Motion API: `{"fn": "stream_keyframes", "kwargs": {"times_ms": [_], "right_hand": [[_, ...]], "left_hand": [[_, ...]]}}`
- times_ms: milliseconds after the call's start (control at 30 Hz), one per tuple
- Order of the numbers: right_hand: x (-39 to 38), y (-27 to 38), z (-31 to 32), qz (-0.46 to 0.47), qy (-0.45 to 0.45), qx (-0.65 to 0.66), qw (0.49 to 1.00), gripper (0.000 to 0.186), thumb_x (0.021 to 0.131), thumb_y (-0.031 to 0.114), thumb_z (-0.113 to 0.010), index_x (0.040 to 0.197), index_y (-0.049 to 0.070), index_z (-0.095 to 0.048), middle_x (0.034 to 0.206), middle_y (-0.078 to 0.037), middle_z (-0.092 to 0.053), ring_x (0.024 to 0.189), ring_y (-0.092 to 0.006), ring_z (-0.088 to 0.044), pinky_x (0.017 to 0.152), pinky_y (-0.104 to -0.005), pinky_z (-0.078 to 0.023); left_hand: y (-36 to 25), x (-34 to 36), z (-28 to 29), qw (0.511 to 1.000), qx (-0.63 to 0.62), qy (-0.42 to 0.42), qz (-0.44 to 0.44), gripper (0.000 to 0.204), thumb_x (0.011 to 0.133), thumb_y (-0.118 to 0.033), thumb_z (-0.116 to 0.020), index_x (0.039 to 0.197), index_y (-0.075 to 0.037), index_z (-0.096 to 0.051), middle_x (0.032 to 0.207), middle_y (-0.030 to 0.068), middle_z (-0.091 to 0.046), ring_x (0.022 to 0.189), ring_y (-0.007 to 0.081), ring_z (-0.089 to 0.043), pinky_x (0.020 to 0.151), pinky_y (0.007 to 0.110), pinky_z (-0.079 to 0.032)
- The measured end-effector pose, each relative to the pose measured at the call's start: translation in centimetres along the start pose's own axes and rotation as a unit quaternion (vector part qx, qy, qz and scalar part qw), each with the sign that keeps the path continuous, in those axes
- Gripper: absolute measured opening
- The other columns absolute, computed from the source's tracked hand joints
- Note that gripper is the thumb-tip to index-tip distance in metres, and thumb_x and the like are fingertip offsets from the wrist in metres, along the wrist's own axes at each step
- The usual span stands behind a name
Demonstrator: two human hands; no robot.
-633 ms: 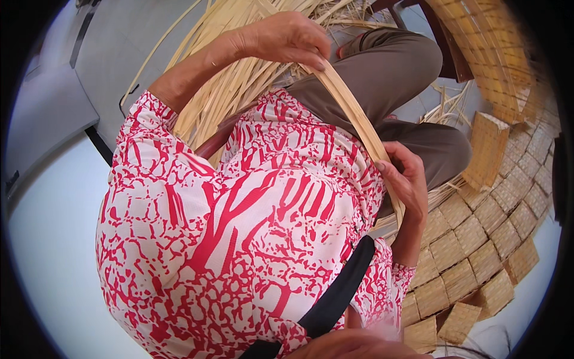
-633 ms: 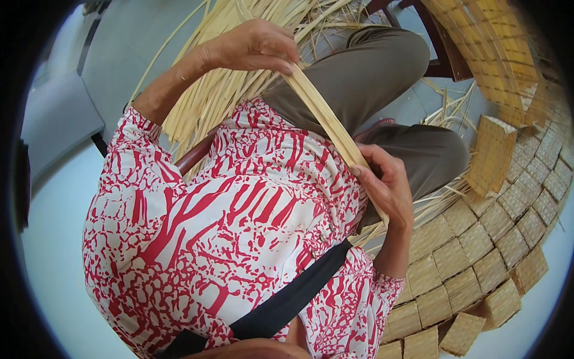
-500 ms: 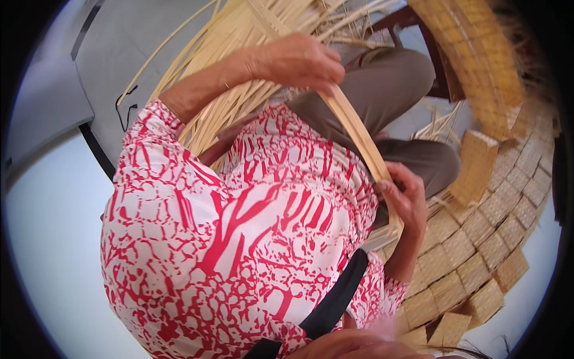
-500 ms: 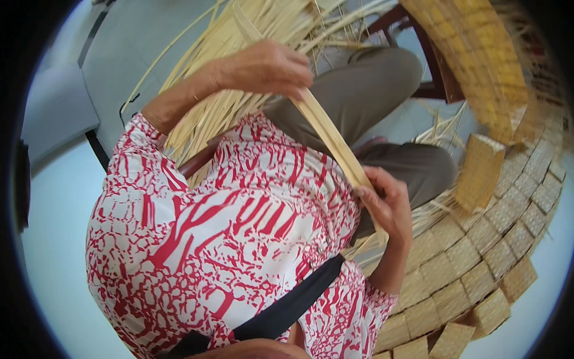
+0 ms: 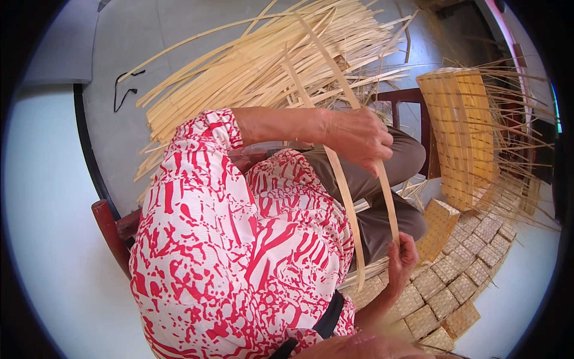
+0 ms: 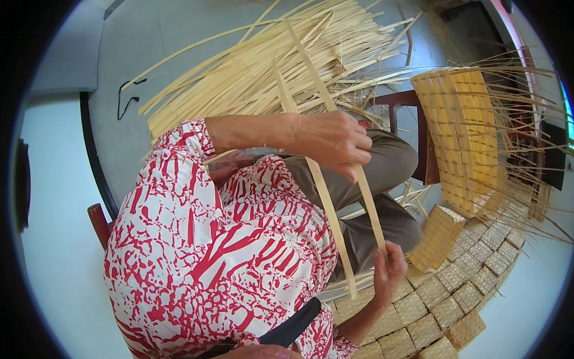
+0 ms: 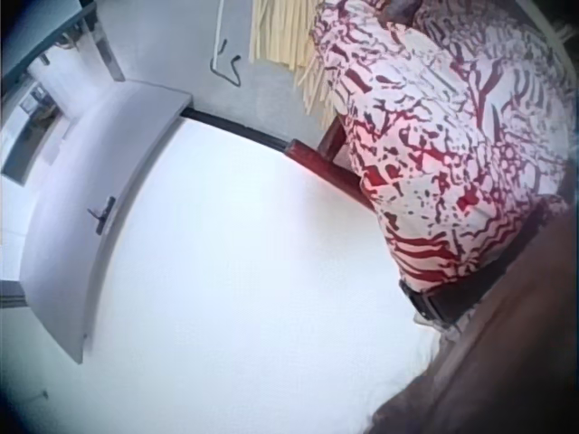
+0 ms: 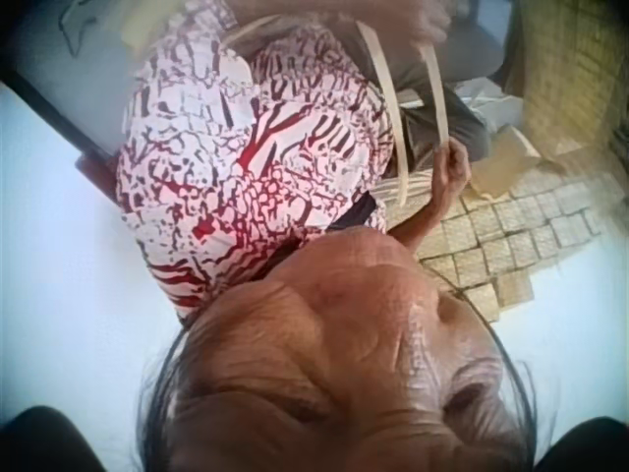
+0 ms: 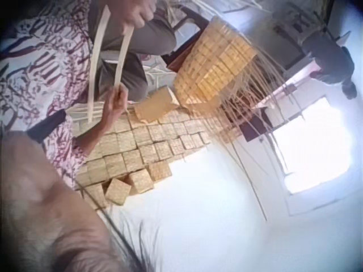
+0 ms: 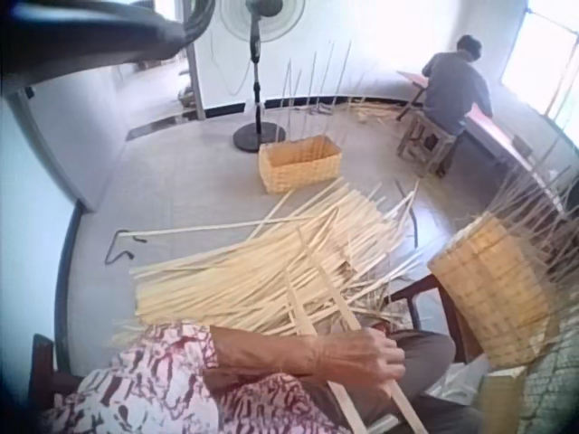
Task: The person weaves thin bamboo strips into a rectangular basket frame, interlacing them by hand to form a tight grid pattern. The basket gradually takes shape as the person continues to add and secure the strips.
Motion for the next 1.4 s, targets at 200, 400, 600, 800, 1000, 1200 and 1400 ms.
{"fn": "stream_keyframes", "kwargs": {"times_ms": [200, 400, 600, 800, 1000, 1200, 1400], "right_hand": [[-1.3, -2.1, 1.5, -0.002, -0.018, 0.000, 1.000, 0.020, 0.095, -0.001, -0.068, 0.115, -0.003, -0.066, 0.095, -0.001, -0.062, 0.084, -0.0092, -0.055, 0.074, -0.0231, -0.044], [-4.1, -3.1, 4.1, 0.033, -0.031, -0.128, 0.991, 0.021, 0.095, 0.008, -0.070, 0.114, -0.001, -0.068, 0.091, -0.003, -0.063, 0.080, -0.0105, -0.054, 0.069, -0.0251, -0.042], [-4.5, -4.2, 2.9, -0.034, 0.024, -0.034, 0.999, 0.027, 0.100, 0.027, -0.067, 0.095, 0.000, -0.071, 0.072, -0.003, -0.059, 0.065, -0.0100, -0.051, 0.059, -0.0259, -0.039], [-4.7, -4.6, -0.2, -0.091, 0.080, 0.021, 0.992, 0.034, 0.102, 0.031, -0.067, 0.090, -0.001, -0.071, 0.068, -0.002, -0.062, 0.058, -0.0092, -0.056, 0.055, -0.0261, -0.047], [-4.9, -4.5, -1.6, -0.116, 0.079, 0.062, 0.988, 0.024, 0.103, 0.021, -0.064, 0.111, -0.001, -0.069, 0.074, -0.004, -0.064, 0.063, -0.0114, -0.058, 0.061, -0.0267, -0.050], [-4.5, -3.9, -2.0, -0.069, 0.042, -0.014, 0.997, 0.020, 0.097, 0.007, -0.065, 0.116, 0.000, -0.068, 0.089, -0.005, -0.062, 0.079, -0.0127, -0.059, 0.068, -0.0269, -0.049], [-0.5, 0.6, -3.9, 0.020, 0.085, -0.160, 0.983, 0.017, 0.094, 0.004, -0.067, 0.110, 0.000, -0.070, 0.088, -0.011, -0.063, 0.075, -0.0201, -0.062, 0.065, -0.0300, -0.049]], "left_hand": [[0.4, -1.5, 1.4, 1.000, 0.014, -0.017, 0.019, 0.046, 0.080, -0.055, -0.074, 0.081, -0.011, -0.058, 0.074, 0.0033, -0.053, 0.068, 0.0249, -0.061, 0.063, 0.038, -0.050], [0.8, -7.4, 4.6, 0.992, 0.007, 0.055, 0.111, 0.051, 0.085, -0.060, -0.070, 0.088, -0.010, -0.062, 0.072, 0.0042, -0.051, 0.068, 0.0238, -0.060, 0.061, 0.037, -0.049], [-1.1, -11.5, 4.3, 0.883, -0.333, 0.058, 0.325, 0.031, 0.099, -0.032, -0.064, 0.117, -0.006, -0.067, 0.088, 0.0098, -0.070, 0.079, 0.0257, -0.069, 0.068, 0.037, -0.053], [0.3, -11.7, 3.6, 0.944, -0.111, 0.132, 0.280, 0.030, 0.085, -0.021, -0.077, 0.111, -0.011, -0.067, 0.085, 0.0065, -0.063, 0.078, 0.0290, -0.066, 0.065, 0.040, -0.051], [0.1, -10.6, 3.8, 0.960, -0.032, 0.154, 0.233, 0.019, 0.080, -0.021, -0.079, 0.092, -0.012, -0.067, 0.089, 0.0041, -0.061, 0.088, 0.0271, -0.065, 0.071, 0.041, -0.052], [-1.3, -9.5, 4.6, 0.994, 0.046, 0.019, 0.099, 0.019, 0.078, -0.021, -0.080, 0.087, -0.010, -0.068, 0.096, 0.0031, -0.065, 0.094, 0.0241, -0.064, 0.076, 0.036, -0.053], [-2.9, -11.0, 5.1, 0.973, -0.117, 0.084, 0.182, 0.031, 0.080, -0.026, -0.079, 0.104, -0.009, -0.070, 0.096, 0.0094, -0.068, 0.088, 0.0308, -0.067, 0.079, 0.039, -0.055]]}}
Point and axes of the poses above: each hand's wrist, its own x-axis towards the middle knuckle, its own z-axis out of the back of the hand, y = z × x, the point moved 4 cm from there along x, towards the middle knuckle
